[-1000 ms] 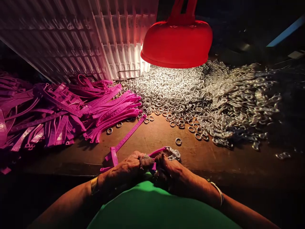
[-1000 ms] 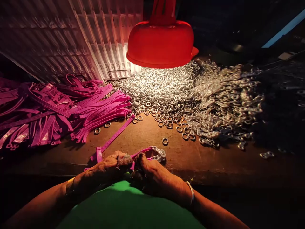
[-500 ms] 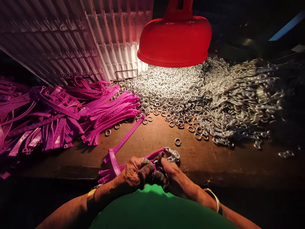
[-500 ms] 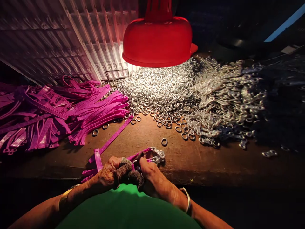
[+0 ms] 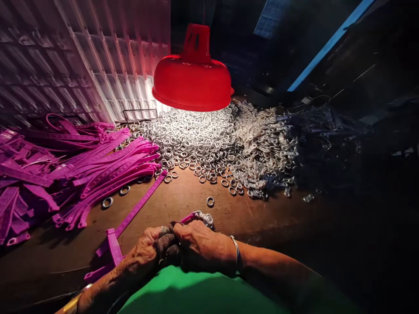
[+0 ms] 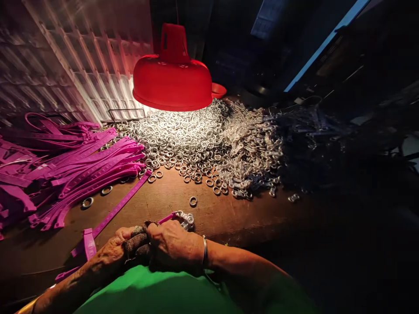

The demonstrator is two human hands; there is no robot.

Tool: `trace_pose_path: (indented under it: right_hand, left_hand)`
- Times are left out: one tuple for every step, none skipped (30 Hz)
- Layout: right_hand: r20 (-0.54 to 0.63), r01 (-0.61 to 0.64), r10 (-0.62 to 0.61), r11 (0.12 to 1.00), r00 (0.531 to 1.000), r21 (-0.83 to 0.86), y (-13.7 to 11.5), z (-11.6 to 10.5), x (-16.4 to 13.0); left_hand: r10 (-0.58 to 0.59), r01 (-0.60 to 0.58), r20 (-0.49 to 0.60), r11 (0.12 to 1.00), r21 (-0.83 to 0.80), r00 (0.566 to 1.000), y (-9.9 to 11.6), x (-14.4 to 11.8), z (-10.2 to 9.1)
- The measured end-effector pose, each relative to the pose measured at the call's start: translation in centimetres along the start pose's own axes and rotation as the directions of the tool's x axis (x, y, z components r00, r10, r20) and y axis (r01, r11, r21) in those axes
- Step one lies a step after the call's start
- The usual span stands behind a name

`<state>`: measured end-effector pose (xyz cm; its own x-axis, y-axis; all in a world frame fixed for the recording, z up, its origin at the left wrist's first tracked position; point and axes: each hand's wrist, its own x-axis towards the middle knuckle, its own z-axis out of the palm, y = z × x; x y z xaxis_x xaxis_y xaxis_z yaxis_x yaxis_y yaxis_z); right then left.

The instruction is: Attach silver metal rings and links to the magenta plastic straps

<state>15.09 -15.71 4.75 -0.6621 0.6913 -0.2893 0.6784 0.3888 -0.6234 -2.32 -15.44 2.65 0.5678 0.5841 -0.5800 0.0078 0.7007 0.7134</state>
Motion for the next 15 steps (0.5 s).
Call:
trace_pose_path:
  right_hand:
    - [-0.04,-0.016,0.014,0.998,0.999,-0.054,0.4,0.2,0.3]
    - [-0.092,-0.021,0.012,0.995,0.996,-0.097,1.0,0.5,0.4]
    - [-0.151,-0.016,-0.004,0.991,0.988,-0.132,1.8,0.8,0.5]
    - [-0.217,-0.009,-0.026,0.987,0.976,-0.161,2.7,1.1,0.4]
    - [-0.291,-0.016,-0.038,0.983,0.956,-0.181,3.8,1.3,0.1]
    - [-0.378,-0.049,-0.028,0.98,0.925,-0.193,5.1,1.3,-0.4]
    - [-0.477,-0.118,0.012,0.974,0.879,-0.192,6.4,1.1,-1.1]
    - [-0.576,-0.223,0.081,0.958,0.814,-0.181,7.8,0.6,-2.0]
    - [-0.663,-0.342,0.16,0.927,0.732,-0.155,9.2,0.1,-3.0]
    - [-0.727,-0.461,0.239,0.879,0.643,-0.119,10.6,-0.6,-4.2]
    - [-0.769,-0.569,0.305,0.817,0.562,-0.091,11.9,-1.3,-5.3]
    - [-0.786,-0.621,0.343,0.781,0.515,-0.066,13.1,-2.0,-6.4]
    - [-0.792,-0.643,0.364,0.765,0.491,-0.047,14.2,-2.5,-7.4]
    - [-0.794,-0.663,0.388,0.748,0.469,-0.026,15.3,-2.9,-8.2]
    - [-0.787,-0.704,0.434,0.71,0.439,-0.001,16.2,-3.1,-8.8]
  left_hand:
    - [0.043,-0.043,-0.02,0.999,0.034,0.999,0.1,0.4,-0.2]
    - [0.091,-0.087,-0.042,0.992,0.093,0.995,0.1,0.9,-0.3]
    - [0.139,-0.126,-0.058,0.974,0.187,0.989,0.1,1.3,-0.3]
    - [0.195,-0.166,-0.061,0.933,0.32,0.979,-0.1,1.7,-0.4]
    - [0.26,-0.209,-0.045,0.857,0.47,0.964,-0.4,2.1,-0.4]
    - [0.331,-0.257,-0.01,0.75,0.609,0.943,-0.7,2.5,-0.5]
    - [0.399,-0.306,0.038,0.635,0.709,0.916,-1.1,2.8,-0.6]
    - [0.456,-0.343,0.075,0.54,0.768,0.887,-1.3,3.3,-0.8]
    - [0.509,-0.366,0.087,0.479,0.798,0.857,-1.4,3.7,-1.2]
    - [0.55,-0.36,0.059,0.458,0.813,0.833,-1.3,4.3,-1.7]
    - [0.591,-0.33,-0.008,0.461,0.824,0.806,-1.0,4.8,-2.3]
    - [0.635,-0.288,-0.089,0.465,0.837,0.768,-0.4,5.4,-3.0]
    - [0.678,-0.247,-0.154,0.457,0.855,0.719,0.3,6.0,-3.8]
    - [0.725,-0.206,-0.199,0.429,0.88,0.659,1.1,6.4,-4.7]
    - [0.752,-0.163,-0.207,0.386,0.908,0.625,2.0,6.8,-5.5]
